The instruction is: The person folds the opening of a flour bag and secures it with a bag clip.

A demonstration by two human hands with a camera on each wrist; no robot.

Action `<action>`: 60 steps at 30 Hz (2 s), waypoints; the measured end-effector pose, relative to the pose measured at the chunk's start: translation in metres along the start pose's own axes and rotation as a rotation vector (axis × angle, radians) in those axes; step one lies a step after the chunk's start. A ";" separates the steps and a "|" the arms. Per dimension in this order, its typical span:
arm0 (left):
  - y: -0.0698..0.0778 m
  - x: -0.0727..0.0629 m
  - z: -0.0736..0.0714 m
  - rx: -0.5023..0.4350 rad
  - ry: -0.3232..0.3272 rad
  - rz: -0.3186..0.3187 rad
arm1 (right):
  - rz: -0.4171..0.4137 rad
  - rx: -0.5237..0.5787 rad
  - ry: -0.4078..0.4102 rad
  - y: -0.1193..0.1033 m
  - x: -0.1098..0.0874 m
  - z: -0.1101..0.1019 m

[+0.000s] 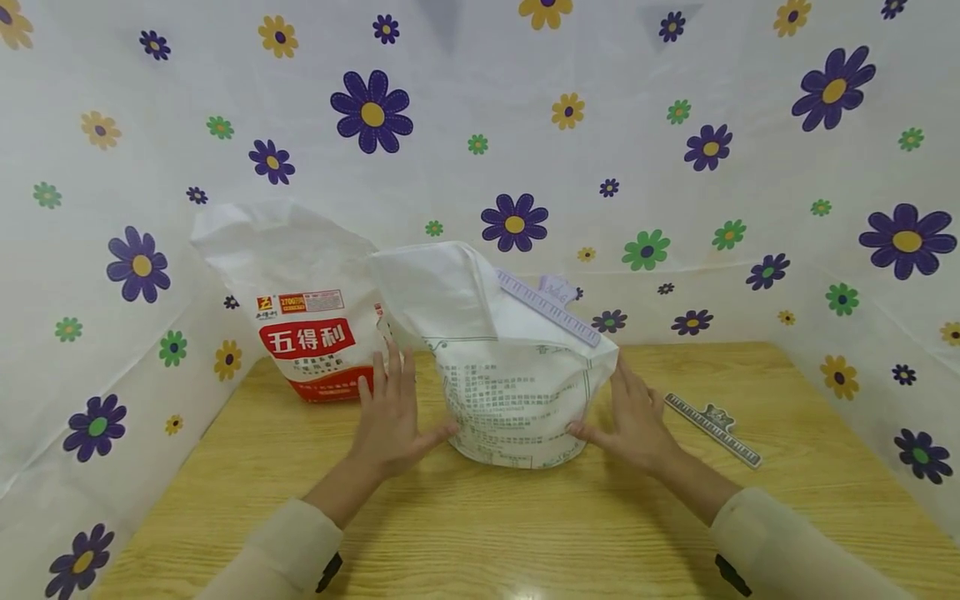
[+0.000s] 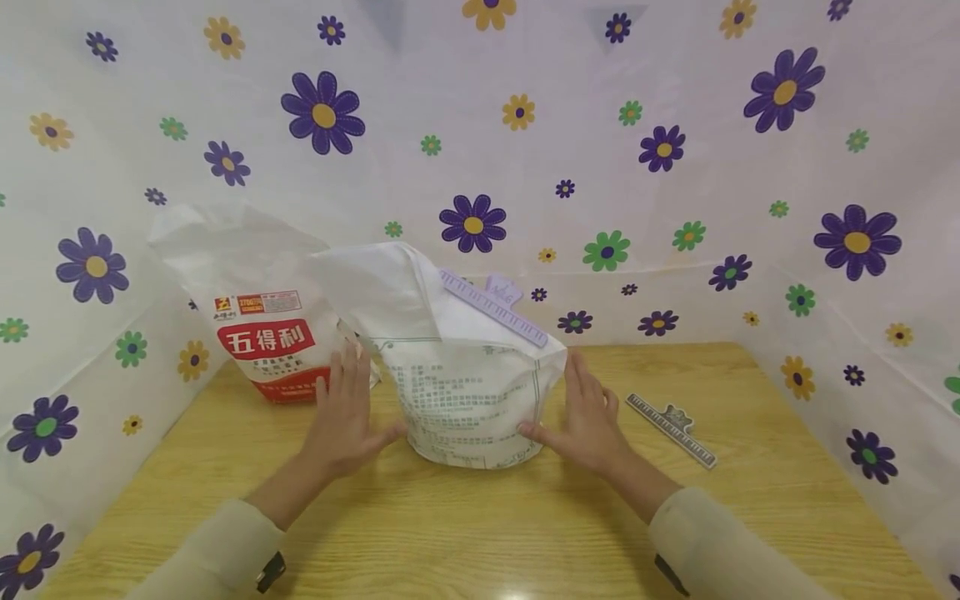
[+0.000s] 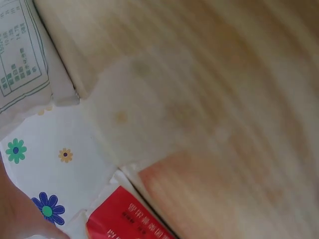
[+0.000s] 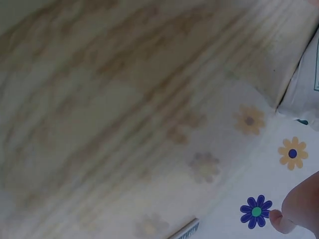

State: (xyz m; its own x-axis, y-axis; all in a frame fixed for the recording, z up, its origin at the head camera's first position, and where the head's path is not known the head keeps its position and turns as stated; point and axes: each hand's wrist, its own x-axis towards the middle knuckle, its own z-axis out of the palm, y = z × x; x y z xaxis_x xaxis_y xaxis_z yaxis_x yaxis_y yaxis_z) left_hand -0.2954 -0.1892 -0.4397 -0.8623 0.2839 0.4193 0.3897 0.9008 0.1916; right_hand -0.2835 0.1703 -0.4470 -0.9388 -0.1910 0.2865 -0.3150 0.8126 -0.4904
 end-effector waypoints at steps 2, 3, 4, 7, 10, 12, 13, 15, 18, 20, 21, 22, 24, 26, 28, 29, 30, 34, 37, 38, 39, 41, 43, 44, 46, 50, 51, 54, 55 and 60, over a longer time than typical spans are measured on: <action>0.001 -0.001 0.003 -0.022 -0.025 -0.012 | 0.015 0.018 -0.013 0.000 -0.001 0.003; 0.002 -0.002 0.005 -0.025 -0.039 -0.019 | 0.019 0.029 -0.020 -0.001 -0.002 0.005; 0.002 -0.002 0.007 -0.029 -0.053 -0.027 | 0.017 0.038 -0.026 -0.001 -0.003 0.006; 0.004 -0.002 0.010 -0.046 -0.079 -0.036 | 0.001 0.068 -0.041 -0.001 -0.004 0.009; 0.006 0.000 0.012 -0.081 -0.099 -0.036 | -0.022 0.083 -0.046 -0.002 -0.004 0.012; 0.007 0.001 0.014 -0.110 -0.113 -0.032 | -0.034 0.083 -0.050 -0.003 -0.004 0.013; 0.007 0.002 0.014 -0.115 -0.124 -0.029 | -0.041 0.083 -0.050 -0.003 -0.003 0.014; 0.006 0.003 0.017 -0.102 -0.144 -0.011 | -0.055 0.072 -0.054 -0.003 -0.004 0.017; 0.005 0.005 0.023 -0.045 -0.146 0.052 | -0.093 0.038 -0.057 -0.004 -0.003 0.021; 0.005 0.007 0.027 0.018 -0.136 0.115 | -0.131 -0.009 -0.056 -0.004 -0.003 0.024; 0.005 0.007 0.028 0.042 -0.128 0.145 | -0.154 -0.038 -0.056 -0.004 -0.003 0.025; 0.005 0.008 0.030 0.066 -0.120 0.169 | -0.173 -0.062 -0.055 -0.003 -0.003 0.027; 0.005 0.008 0.033 0.104 -0.105 0.208 | -0.207 -0.115 -0.045 -0.003 -0.004 0.029; 0.006 0.008 0.035 0.134 -0.097 0.223 | -0.220 -0.152 -0.035 -0.003 -0.004 0.030; 0.006 0.009 0.037 0.142 -0.089 0.224 | -0.219 -0.173 -0.027 -0.003 -0.004 0.030; 0.007 0.009 0.037 0.138 -0.086 0.223 | -0.220 -0.182 -0.024 -0.003 -0.004 0.030; 0.007 0.008 0.038 0.137 -0.086 0.222 | -0.221 -0.190 -0.022 -0.003 -0.004 0.030; 0.010 0.009 0.038 0.130 -0.100 0.210 | -0.234 -0.226 -0.006 -0.003 -0.003 0.031; 0.012 0.010 0.038 0.122 -0.101 0.198 | -0.236 -0.251 0.016 -0.003 -0.002 0.031; 0.012 0.011 0.039 0.116 -0.100 0.193 | -0.228 -0.258 0.018 -0.003 -0.001 0.031; 0.013 0.012 0.039 0.112 -0.097 0.190 | -0.220 -0.263 0.022 -0.002 0.000 0.031; 0.014 0.013 0.041 0.107 -0.090 0.186 | -0.199 -0.265 0.022 -0.002 0.001 0.031; 0.014 0.015 0.042 0.107 -0.088 0.179 | -0.180 -0.263 0.017 -0.002 0.002 0.031; 0.014 0.015 0.043 0.110 -0.090 0.173 | -0.173 -0.263 0.014 -0.002 0.003 0.031; 0.014 0.017 0.045 0.117 -0.079 0.170 | -0.164 -0.261 0.013 -0.002 0.004 0.031; 0.015 0.020 0.048 0.144 -0.055 0.165 | -0.160 -0.270 0.023 -0.001 0.006 0.031; 0.015 0.021 0.049 0.145 -0.055 0.161 | -0.160 -0.276 0.026 -0.001 0.007 0.031; 0.017 0.023 0.050 0.135 -0.078 0.133 | -0.156 -0.295 0.028 0.000 0.009 0.032; 0.017 0.024 0.050 0.129 -0.087 0.125 | -0.151 -0.303 0.027 0.001 0.009 0.033; 0.020 0.028 0.052 0.126 -0.114 0.088 | -0.123 -0.327 0.017 0.004 0.014 0.035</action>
State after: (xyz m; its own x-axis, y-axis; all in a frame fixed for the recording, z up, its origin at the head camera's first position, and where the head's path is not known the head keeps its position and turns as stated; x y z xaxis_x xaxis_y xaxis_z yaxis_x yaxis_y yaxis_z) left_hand -0.3287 -0.1464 -0.4700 -0.8606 0.3922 0.3249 0.4276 0.9029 0.0427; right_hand -0.3028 0.1523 -0.4737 -0.8934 -0.2910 0.3422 -0.3614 0.9181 -0.1628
